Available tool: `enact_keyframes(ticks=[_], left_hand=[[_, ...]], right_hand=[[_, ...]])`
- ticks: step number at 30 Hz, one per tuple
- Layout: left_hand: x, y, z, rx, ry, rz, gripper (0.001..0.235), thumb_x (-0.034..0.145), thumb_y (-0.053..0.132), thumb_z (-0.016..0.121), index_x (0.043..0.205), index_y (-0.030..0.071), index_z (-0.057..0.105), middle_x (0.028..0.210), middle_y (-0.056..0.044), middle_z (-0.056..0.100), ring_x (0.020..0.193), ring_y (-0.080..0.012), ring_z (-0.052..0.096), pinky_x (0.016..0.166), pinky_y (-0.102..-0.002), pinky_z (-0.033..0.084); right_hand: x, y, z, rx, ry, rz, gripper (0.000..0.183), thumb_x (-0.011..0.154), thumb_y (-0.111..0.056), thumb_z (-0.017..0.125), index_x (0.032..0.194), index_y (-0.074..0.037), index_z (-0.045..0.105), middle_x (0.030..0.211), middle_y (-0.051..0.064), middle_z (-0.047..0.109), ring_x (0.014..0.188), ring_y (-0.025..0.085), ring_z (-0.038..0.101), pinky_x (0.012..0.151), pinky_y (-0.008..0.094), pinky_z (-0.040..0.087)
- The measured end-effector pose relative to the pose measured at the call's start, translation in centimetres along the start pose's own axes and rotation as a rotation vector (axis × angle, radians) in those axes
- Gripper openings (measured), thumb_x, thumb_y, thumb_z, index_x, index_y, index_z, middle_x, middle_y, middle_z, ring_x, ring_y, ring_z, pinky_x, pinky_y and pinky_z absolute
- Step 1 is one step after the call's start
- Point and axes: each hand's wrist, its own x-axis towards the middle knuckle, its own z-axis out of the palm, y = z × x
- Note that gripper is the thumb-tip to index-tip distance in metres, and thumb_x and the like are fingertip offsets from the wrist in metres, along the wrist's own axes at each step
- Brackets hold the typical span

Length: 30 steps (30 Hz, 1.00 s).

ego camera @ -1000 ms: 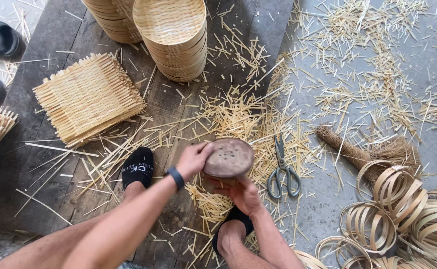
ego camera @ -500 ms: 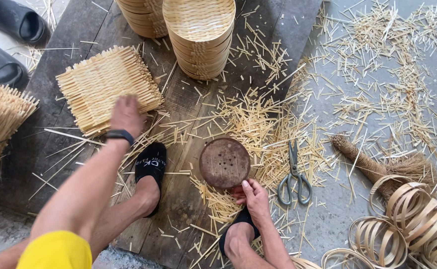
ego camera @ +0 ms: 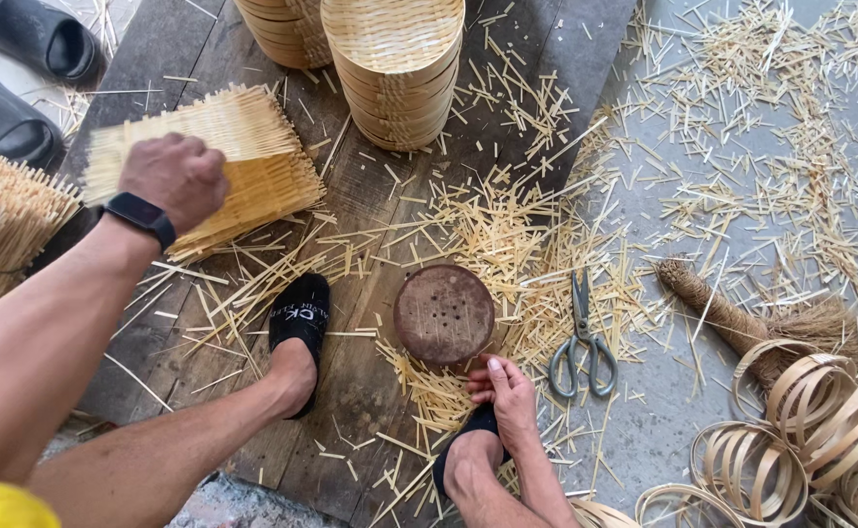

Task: The person sits on the floor and repeatedly assembles small round bamboo baskets. They place a circular bamboo ring onto a flat woven bamboo mat, fold the mat around the ring, trim excess material with scissors, and stack the finished baskets.

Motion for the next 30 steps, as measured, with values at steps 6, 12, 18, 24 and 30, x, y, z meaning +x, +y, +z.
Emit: enact_keyframes(ticks=[6, 12, 18, 24, 30], left_hand=[[-3.4, 16.4, -2.9, -0.505, 0.301, 0.530, 0.008, 0.094, 0.006, 0.064, 0.096, 0.001, 0.070, 0.072, -0.009, 0.069, 0.062, -0.0195, 0.064, 0.053, -0.033, 0.055], [-9.2, 27.9, -2.0, -0.470, 0.026, 0.806, 0.044, 0.086, 0.010, 0.065, 0.127, -0.005, 0.058, 0.128, -0.024, 0.062, 0.117, -0.0324, 0.060, 0.097, -0.046, 0.052], [-7.4, 26.4, -1.3, -0.858, 0.108, 0.188, 0.047, 0.085, 0.030, 0.075, 0.122, 0.004, 0.063, 0.130, -0.016, 0.063, 0.129, -0.0310, 0.054, 0.111, -0.050, 0.040], [-1.9, 22.3, 1.6, -1.697, -0.777, -0.752, 0.046, 0.074, 0.013, 0.083, 0.115, -0.001, 0.067, 0.108, -0.018, 0.077, 0.096, -0.0267, 0.076, 0.090, -0.041, 0.063], [-2.8, 22.3, 4.4, -1.647, -0.772, -0.736, 0.048, 0.077, 0.014, 0.083, 0.118, -0.003, 0.066, 0.108, -0.018, 0.074, 0.092, -0.0275, 0.073, 0.086, -0.039, 0.062]], right_hand=[[0.0, -2.9, 0.1, 0.349, -0.149, -0.167, 0.048, 0.100, -0.039, 0.052, 0.120, 0.003, 0.064, 0.094, 0.012, 0.073, 0.082, 0.018, 0.072, 0.070, 0.030, 0.061], [2.5, -4.2, 0.6, 0.256, -0.086, -0.160, 0.029, 0.086, -0.005, 0.074, 0.112, 0.005, 0.065, 0.105, 0.011, 0.074, 0.090, 0.015, 0.070, 0.083, 0.028, 0.057], [3.1, -3.0, 0.4, 0.190, 0.016, -0.100, 0.028, 0.085, -0.002, 0.075, 0.112, 0.003, 0.067, 0.101, 0.010, 0.076, 0.085, 0.013, 0.070, 0.079, 0.026, 0.058], [3.2, -2.6, 0.0, 0.167, 0.023, -0.125, 0.027, 0.087, -0.002, 0.075, 0.112, 0.004, 0.067, 0.101, 0.011, 0.076, 0.086, 0.014, 0.071, 0.078, 0.026, 0.058], [3.9, -0.2, -0.6, 0.014, 0.084, -0.181, 0.026, 0.088, -0.007, 0.078, 0.111, 0.001, 0.068, 0.099, 0.007, 0.074, 0.086, 0.010, 0.068, 0.076, 0.024, 0.057]])
